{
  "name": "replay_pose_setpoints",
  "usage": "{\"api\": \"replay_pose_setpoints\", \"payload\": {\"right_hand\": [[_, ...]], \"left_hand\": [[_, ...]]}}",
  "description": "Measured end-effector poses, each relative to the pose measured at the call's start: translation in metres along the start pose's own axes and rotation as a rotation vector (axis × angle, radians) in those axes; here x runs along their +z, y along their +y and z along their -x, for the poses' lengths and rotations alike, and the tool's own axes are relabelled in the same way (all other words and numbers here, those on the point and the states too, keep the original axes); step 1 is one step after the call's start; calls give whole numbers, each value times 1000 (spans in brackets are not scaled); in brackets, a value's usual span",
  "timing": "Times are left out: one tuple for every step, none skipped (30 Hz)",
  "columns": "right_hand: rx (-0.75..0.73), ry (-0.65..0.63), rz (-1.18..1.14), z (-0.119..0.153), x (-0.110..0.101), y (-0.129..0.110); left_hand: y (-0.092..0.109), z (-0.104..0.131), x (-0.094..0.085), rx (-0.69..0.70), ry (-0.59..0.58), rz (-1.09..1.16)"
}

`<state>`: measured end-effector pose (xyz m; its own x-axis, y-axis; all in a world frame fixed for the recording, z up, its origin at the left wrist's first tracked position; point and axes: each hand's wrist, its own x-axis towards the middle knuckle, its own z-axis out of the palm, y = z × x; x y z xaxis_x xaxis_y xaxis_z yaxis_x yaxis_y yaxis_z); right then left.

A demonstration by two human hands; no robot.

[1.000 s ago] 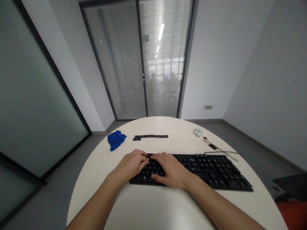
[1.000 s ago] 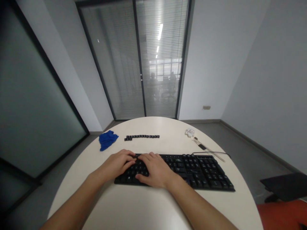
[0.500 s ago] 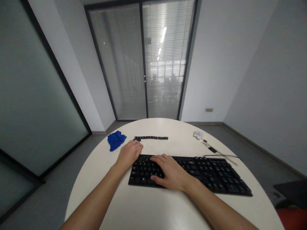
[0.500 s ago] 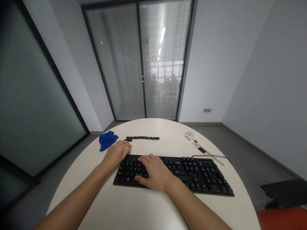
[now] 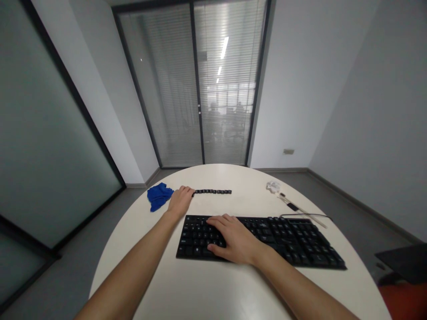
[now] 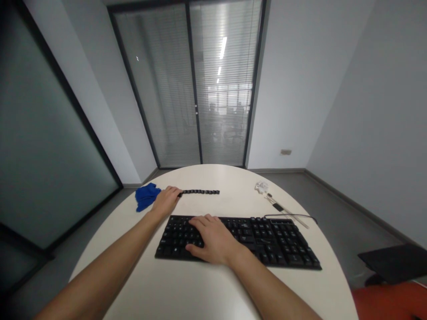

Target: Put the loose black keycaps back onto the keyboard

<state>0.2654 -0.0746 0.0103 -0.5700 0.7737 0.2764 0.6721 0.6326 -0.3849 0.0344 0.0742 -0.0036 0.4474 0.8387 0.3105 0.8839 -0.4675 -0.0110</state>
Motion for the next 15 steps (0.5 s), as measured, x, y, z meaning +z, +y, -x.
{"api": "replay_pose_setpoints", "payload": {"right_hand": [[1, 0, -1, 0, 0, 0], [0, 0, -2, 0, 0, -1], [0, -1, -4, 0, -1, -1], [-1, -1, -5, -1, -1, -1], [-2, -2, -6, -1, -1, -1], [-3, -1, -7, -1, -1, -1], [-5, -1, -8, -1, -1, -1], [-7, -2, -8, -1, -1, -1], [-9, -1, -8, -1, -1, -1], [-11, -2, -7, -1, -1, -1], [-12, -1, -7, -1, -1, 0], [-15, -1, -6, -1, 0, 0], [-17, 1, -4, -1, 0, 0], [-19, 3, -2, -1, 0, 0], [-19, 4, -1, -1, 1, 1]], "left_hand": [[1, -1, 0, 2, -2, 5], [1, -1, 1, 4, -4, 10], [2, -1, 1, 7, -6, 16], [2, -2, 0, 10, -8, 23], [3, -1, 0, 14, -8, 31], [4, -1, -2, 17, -8, 39], [5, 0, -3, 22, -8, 44], [7, 2, -5, 22, -2, 55], [9, 4, -7, 17, 12, 81], [12, 7, -9, 6, 30, 128], [15, 11, -11, -16, 56, 206], [18, 17, -14, -39, 79, 314], [22, 23, -16, -67, 89, 438], [26, 30, -19, -93, 90, 563], [30, 38, -22, -98, 83, 671]]}}
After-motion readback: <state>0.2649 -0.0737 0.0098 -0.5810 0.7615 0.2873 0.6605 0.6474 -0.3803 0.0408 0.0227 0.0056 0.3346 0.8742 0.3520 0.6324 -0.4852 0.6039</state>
